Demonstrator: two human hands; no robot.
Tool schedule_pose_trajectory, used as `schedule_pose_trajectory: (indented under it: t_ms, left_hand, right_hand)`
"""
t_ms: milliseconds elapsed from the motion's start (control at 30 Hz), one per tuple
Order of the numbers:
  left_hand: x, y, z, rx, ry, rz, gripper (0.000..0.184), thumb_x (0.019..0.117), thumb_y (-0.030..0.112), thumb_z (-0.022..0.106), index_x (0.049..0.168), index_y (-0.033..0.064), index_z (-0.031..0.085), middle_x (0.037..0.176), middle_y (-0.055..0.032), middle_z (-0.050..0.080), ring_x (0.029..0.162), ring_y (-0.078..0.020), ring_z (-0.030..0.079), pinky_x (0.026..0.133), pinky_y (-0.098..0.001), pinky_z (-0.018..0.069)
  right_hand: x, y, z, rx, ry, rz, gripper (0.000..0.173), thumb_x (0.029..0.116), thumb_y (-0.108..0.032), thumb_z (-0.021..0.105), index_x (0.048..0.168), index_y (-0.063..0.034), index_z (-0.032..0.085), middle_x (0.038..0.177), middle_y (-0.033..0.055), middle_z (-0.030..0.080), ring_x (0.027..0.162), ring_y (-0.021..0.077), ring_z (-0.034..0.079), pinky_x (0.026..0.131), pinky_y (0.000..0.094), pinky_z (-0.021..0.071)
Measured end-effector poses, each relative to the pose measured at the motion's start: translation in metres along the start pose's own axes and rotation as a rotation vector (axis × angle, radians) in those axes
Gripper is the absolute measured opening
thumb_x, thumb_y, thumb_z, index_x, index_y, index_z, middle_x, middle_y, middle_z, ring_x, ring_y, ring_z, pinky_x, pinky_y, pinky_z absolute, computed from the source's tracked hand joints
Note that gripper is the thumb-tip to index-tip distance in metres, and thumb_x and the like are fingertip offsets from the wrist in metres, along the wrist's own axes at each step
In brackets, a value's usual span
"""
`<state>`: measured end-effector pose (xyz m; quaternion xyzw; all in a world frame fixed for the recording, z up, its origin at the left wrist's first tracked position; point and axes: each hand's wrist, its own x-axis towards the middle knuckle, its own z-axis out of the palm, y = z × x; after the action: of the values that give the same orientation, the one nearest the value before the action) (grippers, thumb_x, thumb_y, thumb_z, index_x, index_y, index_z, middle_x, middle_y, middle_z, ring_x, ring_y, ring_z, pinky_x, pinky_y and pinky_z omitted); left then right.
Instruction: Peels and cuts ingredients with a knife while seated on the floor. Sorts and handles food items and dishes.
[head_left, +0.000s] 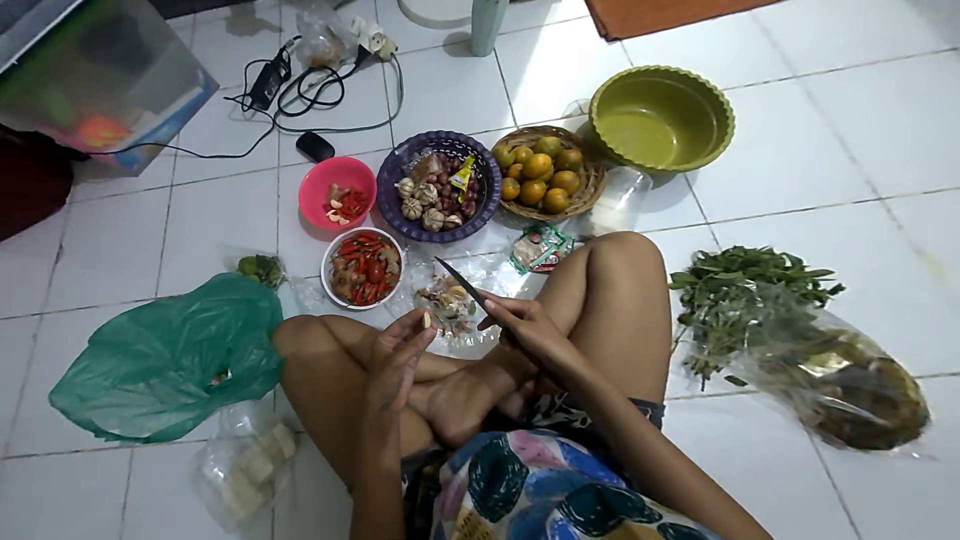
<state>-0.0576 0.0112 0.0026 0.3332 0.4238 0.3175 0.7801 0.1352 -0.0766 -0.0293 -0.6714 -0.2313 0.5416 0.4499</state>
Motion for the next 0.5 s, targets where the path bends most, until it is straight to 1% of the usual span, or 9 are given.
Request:
schedule_pose_trajectory:
  t_ms: [33,100,200,267,300,367,400,467,500]
  left_hand:
    - [-0.0001,-0.0002,0.0004,-0.005,-0.001,-0.004,0.029,0.0918,-0.016,0.048,0.112,-0.004,0.065,0.097,0.002,0.074,0.087,-0.0036,0.071,0.084,-0.0201,0.0582]
    - [0.0008,0.0005,0.0007,-0.013,-0.008,-0.016,0.027,0.098,-0.012,0.044,0.116,-0.0056,0.063,0.098,0.0007,0.072,0.086,-0.0048,0.071,0.084,-0.0211,0.0586]
    - [0.0028,0.0031,0.0033,-0.015,0.019,-0.05,0.027,0.1064,-0.001,0.036,0.117,-0.003,0.061,0.095,0.0007,0.074,0.084,-0.006,0.072,0.082,-0.0217,0.059]
    - [0.0038,0.0029,0.0033,-0.031,0.022,-0.048,0.029,0.1079,0.002,0.034,0.117,-0.0022,0.061,0.093,0.0008,0.073,0.083,-0.0063,0.072,0.081,-0.0219,0.0594]
    - [0.0041,0.0026,0.0033,-0.039,0.025,-0.044,0.029,0.108,0.002,0.034,0.117,-0.0022,0.061,0.093,0.0006,0.073,0.082,-0.0066,0.072,0.08,-0.0222,0.0596]
    - [0.0041,0.0024,0.0044,-0.033,0.036,-0.037,0.028,0.1078,0.001,0.035,0.117,-0.004,0.06,0.097,-0.001,0.072,0.085,-0.0076,0.071,0.082,-0.0231,0.0594]
    - [0.0038,0.0023,0.0048,-0.019,0.037,-0.03,0.027,0.1074,0.0,0.036,0.118,-0.0052,0.06,0.1,-0.0019,0.071,0.086,-0.0076,0.071,0.083,-0.0234,0.0592]
    - [0.0036,0.0015,0.0047,0.012,0.037,-0.012,0.027,0.1067,-0.001,0.037,0.121,-0.0077,0.059,0.104,-0.0026,0.071,0.087,-0.0072,0.071,0.085,-0.0237,0.0589]
    - [0.0037,0.0009,0.0048,0.023,0.042,-0.004,0.027,0.1064,-0.001,0.038,0.122,-0.0085,0.059,0.105,-0.0027,0.071,0.087,-0.0067,0.071,0.085,-0.0236,0.0588]
  right_hand:
    - [-0.0002,-0.0004,0.0004,0.006,0.007,0.002,0.039,0.1094,-0.019,0.047,0.143,-0.0015,0.056,0.085,-0.0006,0.072,0.047,-0.0014,0.049,0.045,0.0159,0.0407]
    - [-0.0004,-0.0025,0.0011,0.015,0.017,0.018,0.037,0.1106,-0.019,0.043,0.138,0.0008,0.058,0.081,-0.0011,0.071,0.046,-0.0017,0.047,0.045,0.0159,0.0394]
    - [-0.0009,-0.0046,0.0014,0.011,0.025,0.036,0.036,0.1121,-0.021,0.039,0.12,0.0019,0.065,0.076,-0.0028,0.067,0.045,-0.0027,0.044,0.044,0.0147,0.0374]
    - [-0.0014,-0.0052,0.002,0.001,0.022,0.038,0.038,0.1124,-0.022,0.037,0.113,0.0021,0.066,0.072,-0.0036,0.065,0.044,-0.003,0.041,0.044,0.0143,0.0359]
    - [-0.0018,-0.006,0.0023,-0.016,0.016,0.05,0.039,0.1127,-0.023,0.036,0.114,0.0023,0.065,0.072,-0.0037,0.063,0.044,-0.0029,0.04,0.044,0.0146,0.0351]
    - [-0.0031,-0.0076,0.003,-0.038,-0.003,0.065,0.043,0.1131,-0.024,0.033,0.127,0.0034,0.063,0.074,-0.0039,0.06,0.046,-0.0024,0.038,0.045,0.0152,0.0342]
    - [-0.0037,-0.0078,0.0035,-0.042,-0.01,0.063,0.044,0.1131,-0.024,0.032,0.129,0.0033,0.062,0.074,-0.0042,0.06,0.046,-0.0026,0.038,0.045,0.0151,0.0342]
    - [-0.0042,-0.006,0.0039,-0.049,-0.02,0.045,0.043,0.1128,-0.025,0.034,0.128,0.0032,0.063,0.074,-0.0043,0.061,0.045,-0.003,0.037,0.044,0.0151,0.0332]
    - [-0.0041,-0.0046,0.0036,-0.055,-0.024,0.031,0.042,0.1124,-0.025,0.036,0.124,0.003,0.065,0.074,-0.0043,0.061,0.045,-0.0034,0.037,0.044,0.015,0.033]
